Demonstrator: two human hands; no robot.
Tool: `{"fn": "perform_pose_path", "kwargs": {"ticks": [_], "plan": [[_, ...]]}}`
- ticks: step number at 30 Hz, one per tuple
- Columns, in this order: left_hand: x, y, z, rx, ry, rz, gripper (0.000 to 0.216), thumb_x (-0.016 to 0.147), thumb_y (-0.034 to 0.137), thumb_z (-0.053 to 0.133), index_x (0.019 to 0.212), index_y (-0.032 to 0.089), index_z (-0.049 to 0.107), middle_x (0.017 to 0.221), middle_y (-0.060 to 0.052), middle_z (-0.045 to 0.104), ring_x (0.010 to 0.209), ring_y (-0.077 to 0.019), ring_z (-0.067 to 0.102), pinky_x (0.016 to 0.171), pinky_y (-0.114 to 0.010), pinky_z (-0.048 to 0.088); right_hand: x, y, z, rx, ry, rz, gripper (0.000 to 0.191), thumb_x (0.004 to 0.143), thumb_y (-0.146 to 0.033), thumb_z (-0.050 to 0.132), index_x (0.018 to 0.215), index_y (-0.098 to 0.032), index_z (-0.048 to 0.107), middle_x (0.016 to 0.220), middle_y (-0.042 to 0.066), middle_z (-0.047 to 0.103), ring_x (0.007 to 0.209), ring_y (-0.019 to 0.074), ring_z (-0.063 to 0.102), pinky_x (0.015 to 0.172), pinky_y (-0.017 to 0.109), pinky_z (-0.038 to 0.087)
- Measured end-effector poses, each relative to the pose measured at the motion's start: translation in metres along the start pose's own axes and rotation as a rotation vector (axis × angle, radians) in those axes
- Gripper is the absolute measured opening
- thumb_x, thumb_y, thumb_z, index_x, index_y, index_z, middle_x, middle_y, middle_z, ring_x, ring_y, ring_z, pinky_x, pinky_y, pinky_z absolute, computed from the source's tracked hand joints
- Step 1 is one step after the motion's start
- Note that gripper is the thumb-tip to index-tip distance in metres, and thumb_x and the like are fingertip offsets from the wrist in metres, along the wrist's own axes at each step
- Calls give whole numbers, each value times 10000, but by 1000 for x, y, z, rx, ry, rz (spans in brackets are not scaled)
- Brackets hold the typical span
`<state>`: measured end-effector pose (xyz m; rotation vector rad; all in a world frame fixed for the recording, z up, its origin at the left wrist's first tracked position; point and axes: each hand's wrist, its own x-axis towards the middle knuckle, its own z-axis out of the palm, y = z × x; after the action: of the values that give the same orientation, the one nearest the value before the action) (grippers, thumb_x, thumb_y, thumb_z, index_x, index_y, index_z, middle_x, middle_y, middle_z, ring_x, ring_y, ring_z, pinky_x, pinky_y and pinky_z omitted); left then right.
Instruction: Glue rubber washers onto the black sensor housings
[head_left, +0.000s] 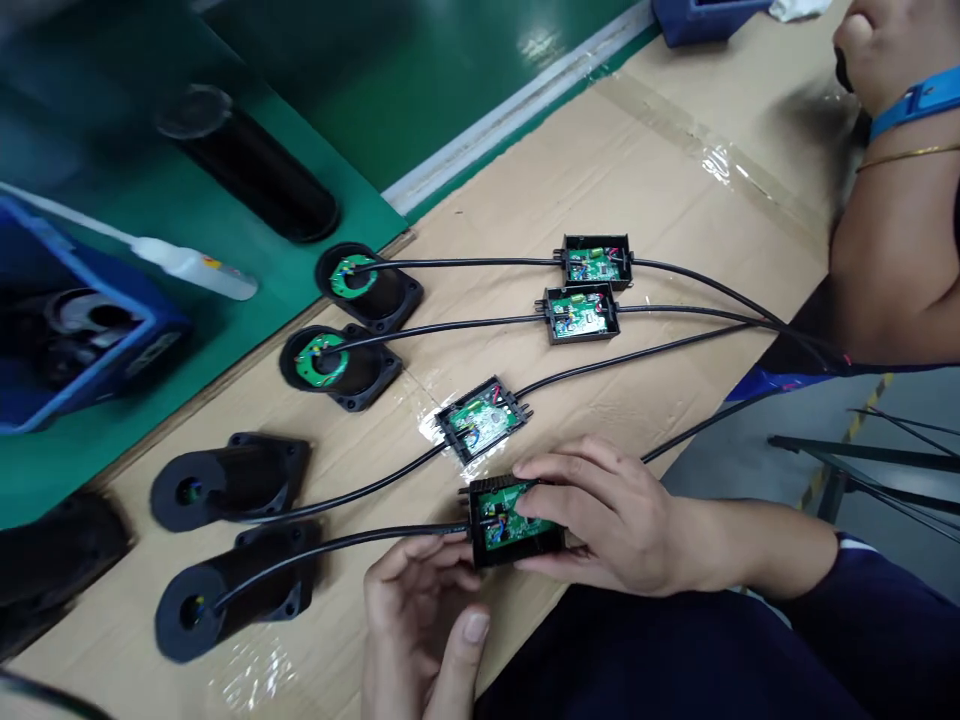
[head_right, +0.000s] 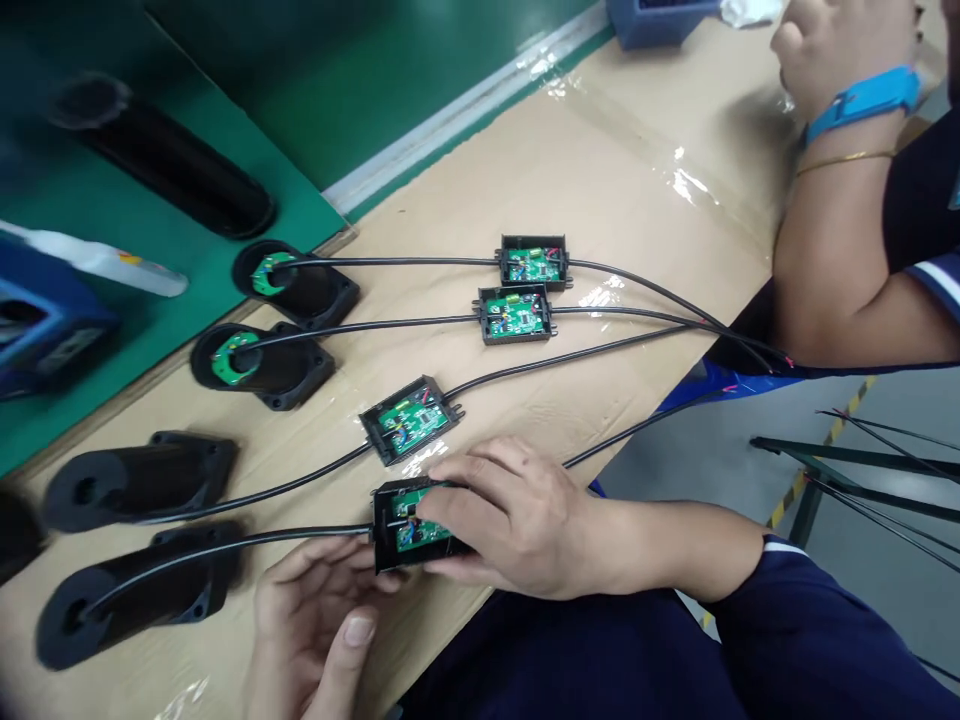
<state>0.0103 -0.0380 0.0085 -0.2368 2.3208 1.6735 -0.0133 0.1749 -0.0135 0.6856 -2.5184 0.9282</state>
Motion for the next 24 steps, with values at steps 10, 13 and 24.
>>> {"fn": "perform_pose_path", "kwargs": {"ticks": [10,13,24], "plan": [[-13,7,15,-519,86,-381,602,894,628,643,1376,268,619,822,0,655,570,-86,505,508,-191,481,9,-41,-25,-146,-298,-93,450,991,-436,626,1342,-157,588,1293,115,694,999,258,679,723,349,578],[-18,11,16,-603,100,-425,646,835,656,697,1351,268,659,991,-45,716,628,-95,564,490,-179,487,4,-50,-32,-238,-289,-132,472,1037,-455,527,1368,-124,591,1256,127,720,932,251,691,671,352,565],[-33,-4,19,-668,114,-152,437,972,542,565,1306,295,698,1463,-17,636,1421,-237,527,1035,-275,558,-1,-60,-31,-315,-313,-206,448,1049,-315,450,1432,-110,559,1052,133,747,851,241,727,581,328,561]]}}
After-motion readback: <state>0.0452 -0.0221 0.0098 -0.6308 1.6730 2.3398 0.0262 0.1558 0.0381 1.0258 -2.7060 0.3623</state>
